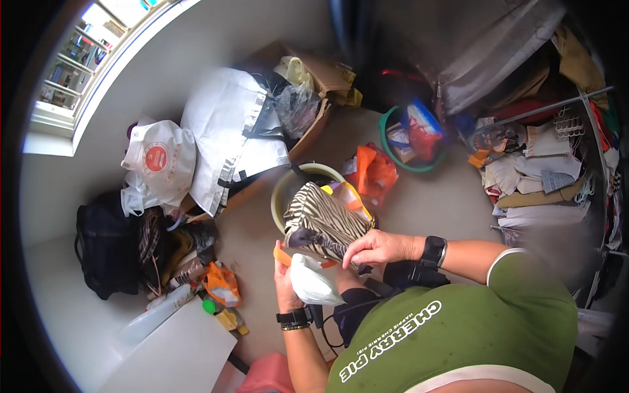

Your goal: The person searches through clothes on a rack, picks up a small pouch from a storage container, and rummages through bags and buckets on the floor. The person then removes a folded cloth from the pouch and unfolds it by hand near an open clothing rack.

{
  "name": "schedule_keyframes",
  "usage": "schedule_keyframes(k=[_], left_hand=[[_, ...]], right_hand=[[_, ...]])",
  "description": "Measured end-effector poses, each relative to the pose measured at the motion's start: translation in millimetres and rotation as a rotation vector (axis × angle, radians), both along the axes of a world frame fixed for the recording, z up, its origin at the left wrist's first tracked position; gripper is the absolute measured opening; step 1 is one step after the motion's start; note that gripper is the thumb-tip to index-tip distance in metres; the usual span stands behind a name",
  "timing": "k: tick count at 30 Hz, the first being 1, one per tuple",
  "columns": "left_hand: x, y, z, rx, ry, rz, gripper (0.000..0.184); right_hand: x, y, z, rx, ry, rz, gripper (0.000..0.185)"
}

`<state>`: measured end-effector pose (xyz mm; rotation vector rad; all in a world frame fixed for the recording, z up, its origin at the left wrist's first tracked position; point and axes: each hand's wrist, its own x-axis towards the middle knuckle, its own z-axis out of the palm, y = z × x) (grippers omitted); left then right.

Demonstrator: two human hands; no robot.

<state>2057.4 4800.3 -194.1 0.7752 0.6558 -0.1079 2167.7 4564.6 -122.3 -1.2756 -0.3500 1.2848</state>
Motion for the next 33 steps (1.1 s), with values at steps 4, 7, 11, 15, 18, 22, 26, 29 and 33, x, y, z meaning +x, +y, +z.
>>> schedule_keyframes(k=[4,7,11,15,18,22,26,29,33], left_hand=[[3.3,0.3,7.1,0.046,0.02,-0.004,0.065],[-0.3,-9.1,6.8,0.006,0.046,-0.121,0.064],[-16.1,-27.6,6.6,-0.02,0.055,-0.247,0.069],[-26.5,-35.0,-10.2,-0.088,0.103,-0.214,0.071],[-16.0,-35.8,6.6,-0.196,0.1,-0.164,0.067],[-20.4,-36.3,-1.0,-0.291,0.094,-0.057,0.058],[-15.1,-29.4,9.6,-0.345,0.198,-0.055,0.053],[-16.2,-31.2,22.8,-0.294,0.254,-0.074,0.058],[-33.9,-26.7,14.8,-0.161,0.17,-0.238,0.063]], right_hand=[[13.4,0.1,-0.5,-0.077,-0.097,0.131,0.023],[4.4,4.7,-40.9,-0.025,-0.303,0.099,0.028],[-5.2,29.7,-40.4,-0.081,-0.514,0.161,0.023],[-20.8,42.5,-36.6,-0.018,-0.636,0.268,0.017],[-25.3,44.0,-23.3,-0.009,-0.728,0.289,0.017],[-28.6,33.7,-37.1,0.227,-0.589,0.399,0.016],[-2.0,2.4,-73.4,-0.06,-0.263,-0.297,0.016],[12.0,-6.2,-148.8,-0.499,-0.21,-0.502,0.02],[23.0,11.2,-181.0,-0.734,-0.179,-0.326,0.032]])
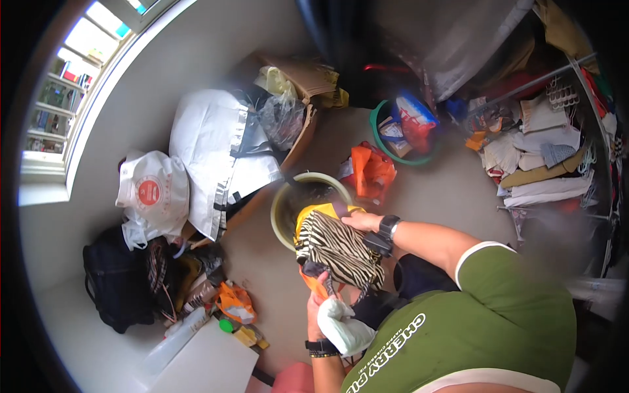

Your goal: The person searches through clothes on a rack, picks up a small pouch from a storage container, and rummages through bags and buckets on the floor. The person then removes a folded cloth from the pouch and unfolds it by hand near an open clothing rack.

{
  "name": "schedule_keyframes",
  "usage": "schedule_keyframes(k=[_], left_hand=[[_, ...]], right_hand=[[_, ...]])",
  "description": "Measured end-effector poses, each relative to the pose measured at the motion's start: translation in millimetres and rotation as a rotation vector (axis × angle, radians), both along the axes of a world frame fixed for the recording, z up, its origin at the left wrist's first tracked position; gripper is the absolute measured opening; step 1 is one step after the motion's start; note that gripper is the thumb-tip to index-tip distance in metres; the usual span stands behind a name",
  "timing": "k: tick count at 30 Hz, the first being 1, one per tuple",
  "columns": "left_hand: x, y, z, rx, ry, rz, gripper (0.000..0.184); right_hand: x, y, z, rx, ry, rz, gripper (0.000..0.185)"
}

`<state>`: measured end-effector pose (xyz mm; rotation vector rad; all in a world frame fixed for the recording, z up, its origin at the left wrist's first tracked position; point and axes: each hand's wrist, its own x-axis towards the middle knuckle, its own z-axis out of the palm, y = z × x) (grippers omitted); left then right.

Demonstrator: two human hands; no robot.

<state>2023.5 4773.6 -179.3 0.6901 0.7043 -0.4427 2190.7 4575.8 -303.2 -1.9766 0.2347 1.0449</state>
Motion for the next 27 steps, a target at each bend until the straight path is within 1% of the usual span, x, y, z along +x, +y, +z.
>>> schedule_keyframes(k=[1,2,3,4,6,7,8,10,11,12,14,15,18,20,22,23,24,26,27], left_hand=[[-4.2,-0.4,1.7,-0.067,-0.043,0.014,0.066],[-10.5,1.3,-0.9,-0.025,-0.068,-0.027,0.068],[-13.1,3.6,0.9,-0.059,-0.044,-0.045,0.067],[-15.3,7.4,3.5,-0.092,-0.016,-0.061,0.067],[-18.5,14.8,3.2,-0.049,0.038,-0.113,0.068],[-19.7,16.8,2.8,-0.033,0.062,-0.137,0.069],[-20.4,19.1,2.9,-0.03,0.062,-0.172,0.068],[-21.0,25.0,4.5,-0.024,0.059,-0.237,0.066],[-20.8,27.6,7.4,-0.024,0.07,-0.249,0.065],[-18.2,30.0,10.5,-0.023,0.078,-0.262,0.064],[-15.4,32.1,10.1,-0.016,0.099,-0.318,0.063],[-16.2,32.7,8.5,-0.007,0.119,-0.364,0.062],[-13.0,26.2,12.1,-0.04,0.128,-0.442,0.059],[-10.3,23.9,14.1,-0.057,0.108,-0.47,0.057],[-4.5,25.0,16.4,-0.081,0.086,-0.511,0.056],[-3.0,24.9,17.6,-0.093,0.079,-0.529,0.055],[-1.5,23.7,17.8,-0.07,0.076,-0.557,0.055],[2.3,17.9,15.4,-0.028,0.059,-0.614,0.055],[-0.4,16.2,11.2,-0.024,0.035,-0.633,0.054]], right_hand=[[-0.2,1.5,-21.2,0.173,0.081,-0.073,0.032],[-1.0,3.2,-55.9,0.345,0.161,-0.14,0.032],[-1.8,7.7,-82.1,0.286,0.171,-0.184,0.032],[-2.1,14.3,-86.2,0.344,0.226,-0.354,0.036],[0.8,21.0,-92.9,0.217,0.157,-0.378,0.046],[6.5,22.5,-90.5,0.044,0.111,-0.272,0.055],[10.6,24.1,-57.2,0.301,0.224,-0.434,0.059],[17.3,23.5,-46.7,0.303,0.21,-0.511,0.054],[17.9,28.0,-55.4,0.688,0.347,-0.684,0.046],[15.3,22.7,-56.8,0.813,0.414,-0.592,0.04],[24.4,14.0,-52.3,0.494,0.086,0.126,0.04],[20.2,15.6,-50.2,0.363,0.043,0.159,0.052],[19.6,27.7,-87.3,0.168,0.214,0.13,0.059],[33.5,21.5,-82.9,0.297,0.351,0.082,0.049],[24.8,21.8,-70.4,0.765,0.504,-0.351,0.039],[27.0,21.9,-38.6,0.862,0.538,-0.506,0.035],[27.8,18.1,-41.5,0.903,0.617,-0.532,0.036],[31.5,12.9,-32.2,0.745,0.617,-0.383,0.035],[32.9,12.6,-42.5,0.693,0.557,-0.341,0.036]])
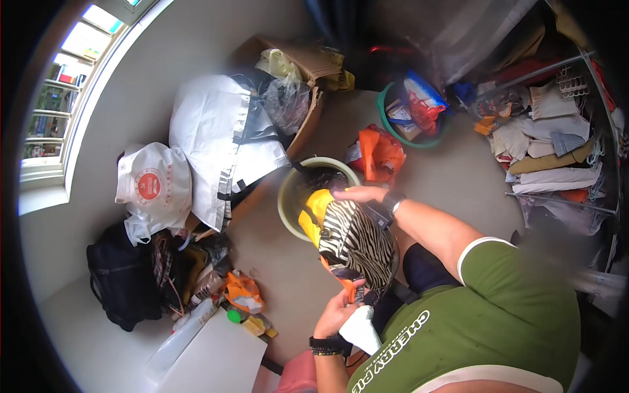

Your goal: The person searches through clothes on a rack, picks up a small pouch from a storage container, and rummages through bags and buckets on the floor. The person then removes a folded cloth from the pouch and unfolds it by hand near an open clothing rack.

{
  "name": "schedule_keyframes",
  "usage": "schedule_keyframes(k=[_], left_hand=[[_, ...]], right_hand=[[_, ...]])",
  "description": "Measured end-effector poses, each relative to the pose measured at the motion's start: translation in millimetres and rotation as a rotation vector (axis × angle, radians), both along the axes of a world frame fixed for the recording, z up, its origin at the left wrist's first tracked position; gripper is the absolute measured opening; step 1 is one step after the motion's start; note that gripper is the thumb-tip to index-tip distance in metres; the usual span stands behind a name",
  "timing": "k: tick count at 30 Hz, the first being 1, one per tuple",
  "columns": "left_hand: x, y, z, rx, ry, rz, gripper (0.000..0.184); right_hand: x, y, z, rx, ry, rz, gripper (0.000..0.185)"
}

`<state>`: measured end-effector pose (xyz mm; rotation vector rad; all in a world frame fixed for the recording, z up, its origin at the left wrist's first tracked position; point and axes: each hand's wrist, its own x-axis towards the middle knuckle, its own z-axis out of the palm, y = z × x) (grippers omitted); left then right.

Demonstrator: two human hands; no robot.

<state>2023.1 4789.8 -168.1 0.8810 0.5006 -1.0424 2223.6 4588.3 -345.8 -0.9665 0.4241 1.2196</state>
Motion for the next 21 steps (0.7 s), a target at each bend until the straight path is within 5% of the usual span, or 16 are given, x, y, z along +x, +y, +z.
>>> schedule_keyframes(k=[2,3,6,11,13,16,19,21], left_hand=[[-1.8,-4.9,-9.4,-0.01,-0.056,-0.035,0.054],[-2.7,-6.0,-11.4,-0.016,-0.066,-0.034,0.053],[-0.4,-5.6,-6.6,-0.009,-0.066,-0.037,0.053],[-2.3,-7.8,-14.4,0.014,-0.093,-0.154,0.054],[-3.5,-11.5,-23.2,0.022,-0.182,-0.187,0.054],[-2.2,-11.5,-29.8,0.053,-0.28,-0.253,0.054],[-3.9,-16.3,-23.0,0.029,-0.161,-0.15,0.054],[-6.7,-20.3,-16.6,0.017,-0.051,-0.012,0.054]], right_hand=[[13.2,9.9,11.2,-0.107,-0.134,0.071,0.038],[9.1,4.8,20.2,-0.095,0.144,-0.176,0.035],[5.6,-0.4,10.4,0.169,0.014,-0.237,0.04],[19.9,1.6,41.7,-0.296,-0.259,0.472,0.061],[32.8,3.1,3.5,-0.132,-0.294,0.649,0.06],[36.7,7.5,-6.5,-0.259,-0.68,0.838,0.052],[17.7,-2.1,3.5,-0.073,-0.829,0.521,0.041],[11.2,-0.9,-4.2,-0.214,-0.961,0.58,0.034]])
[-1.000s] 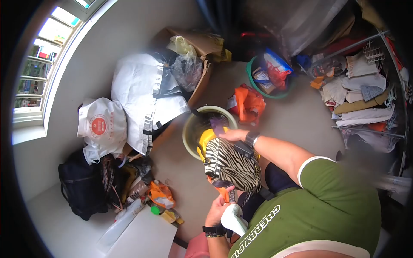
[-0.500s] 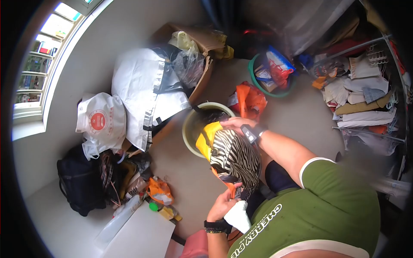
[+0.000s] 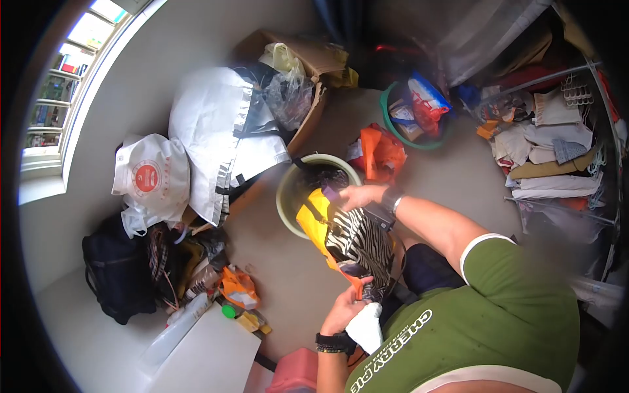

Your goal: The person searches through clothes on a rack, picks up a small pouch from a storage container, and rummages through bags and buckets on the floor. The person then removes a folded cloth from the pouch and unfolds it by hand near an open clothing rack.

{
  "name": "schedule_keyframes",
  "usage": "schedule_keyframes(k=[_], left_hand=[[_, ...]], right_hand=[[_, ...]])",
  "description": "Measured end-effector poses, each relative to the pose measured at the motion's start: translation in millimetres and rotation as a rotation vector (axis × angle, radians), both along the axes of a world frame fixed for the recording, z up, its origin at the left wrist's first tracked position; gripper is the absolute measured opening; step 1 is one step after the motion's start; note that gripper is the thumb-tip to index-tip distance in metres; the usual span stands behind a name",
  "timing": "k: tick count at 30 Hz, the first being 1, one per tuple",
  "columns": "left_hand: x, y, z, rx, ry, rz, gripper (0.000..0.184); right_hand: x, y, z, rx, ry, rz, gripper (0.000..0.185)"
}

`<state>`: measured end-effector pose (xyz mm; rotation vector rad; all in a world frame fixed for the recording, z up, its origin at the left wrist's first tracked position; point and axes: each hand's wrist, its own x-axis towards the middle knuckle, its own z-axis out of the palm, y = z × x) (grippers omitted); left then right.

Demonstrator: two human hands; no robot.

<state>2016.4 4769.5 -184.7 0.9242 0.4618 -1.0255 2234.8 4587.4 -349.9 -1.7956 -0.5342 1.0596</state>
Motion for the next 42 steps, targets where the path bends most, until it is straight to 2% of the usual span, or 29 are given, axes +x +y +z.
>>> schedule_keyframes(k=[2,3,4,6,7,9,10,12,13,14,16,20,23,25,27,28,30,31,32,34,35,38,39,42], left_hand=[[-0.2,-1.0,5.3,0.015,0.066,0.145,0.055],[4.0,-2.1,8.8,0.043,0.059,0.216,0.049],[5.6,-2.8,8.2,0.063,0.055,0.288,0.046],[7.8,-4.8,6.3,0.103,0.045,0.433,0.04],[10.9,-1.5,7.0,0.076,0.037,0.467,0.03],[11.0,3.2,2.9,0.026,0.039,0.582,0.026],[9.7,5.1,-0.6,-0.001,0.041,0.638,0.024],[4.1,10.7,-10.9,0.025,0.068,0.684,0.02],[4.8,12.6,-10.3,0.011,0.066,0.688,0.019],[5.6,13.2,-9.5,-0.002,0.063,0.692,0.019],[5.6,12.1,-10.6,0.032,0.033,0.708,0.019],[3.5,15.6,-5.1,0.077,0.078,0.751,0.021],[-3.9,19.6,-2.3,0.201,0.039,0.636,0.015],[-4.9,23.4,3.1,0.245,0.093,0.69,0.011],[-2.4,26.7,14.6,0.264,0.161,0.827,0.013],[-2.6,31.3,16.6,0.324,0.154,0.813,0.011],[-15.1,43.7,3.3,0.35,0.241,0.815,0.007],[-16.3,44.4,2.9,0.353,0.235,0.795,0.007],[-16.8,45.3,2.6,0.356,0.231,0.773,0.006],[-19.5,47.4,2.0,0.351,0.23,0.757,0.007],[-21.2,47.8,1.3,0.342,0.233,0.764,0.009],[-30.7,56.6,-1.6,0.396,0.317,0.745,0.012],[-35.4,62.9,-4.4,0.425,0.354,0.734,0.013],[-77.7,101.2,-42.4,0.524,0.252,0.595,0.014]], right_hand=[[-3.6,9.8,9.6,-0.136,-0.002,-0.063,0.03],[-9.5,17.3,-5.6,-0.18,-0.404,-0.072,0.018],[-10.9,24.6,15.8,-0.359,-0.532,-0.096,0.009],[-12.8,31.2,32.9,-0.293,-0.672,-0.133,0.009],[-11.7,31.1,31.8,-0.238,-0.69,-0.187,0.009],[-5.2,28.3,29.1,-0.13,-0.727,-0.297,0.01],[-2.5,24.3,38.8,-0.164,-0.624,-0.384,0.014],[-0.8,21.0,17.8,0.176,-0.061,-0.826,0.02],[2.6,13.1,23.1,0.251,0.31,-0.923,0.026],[5.9,6.8,10.6,0.144,0.018,-0.875,0.021],[11.9,-10.2,10.2,-0.073,-0.247,-0.708,0.017],[3.6,-26.6,17.1,-0.082,0.05,-0.61,0.016],[-15.1,-25.5,7.6,-0.26,-0.044,-0.616,0.029],[-28.3,-34.3,-23.8,-0.337,-0.062,-0.563,0.045],[-39.3,-41.8,-19.0,-0.476,0.206,-0.502,0.047],[-47.1,-42.4,-5.1,-0.521,0.379,-0.504,0.048],[-78.2,-57.8,-75.4,-0.469,0.321,-0.307,0.053],[-82.9,-55.2,-79.1,-0.55,0.41,-0.157,0.056],[-91.1,-51.1,-82.1,-0.477,0.467,-0.14,0.058],[-104.5,-38.3,-78.7,-0.494,0.559,-0.212,0.052],[-111.4,-37.5,-92.1,-0.315,0.148,-0.014,0.043],[-129.0,-25.4,-104.5,-0.449,0.51,-0.536,0.035],[-131.0,-24.6,-103.5,-0.472,0.437,-0.531,0.035],[-131.7,-19.7,-95.1,-0.63,0.445,-0.459,0.047]])
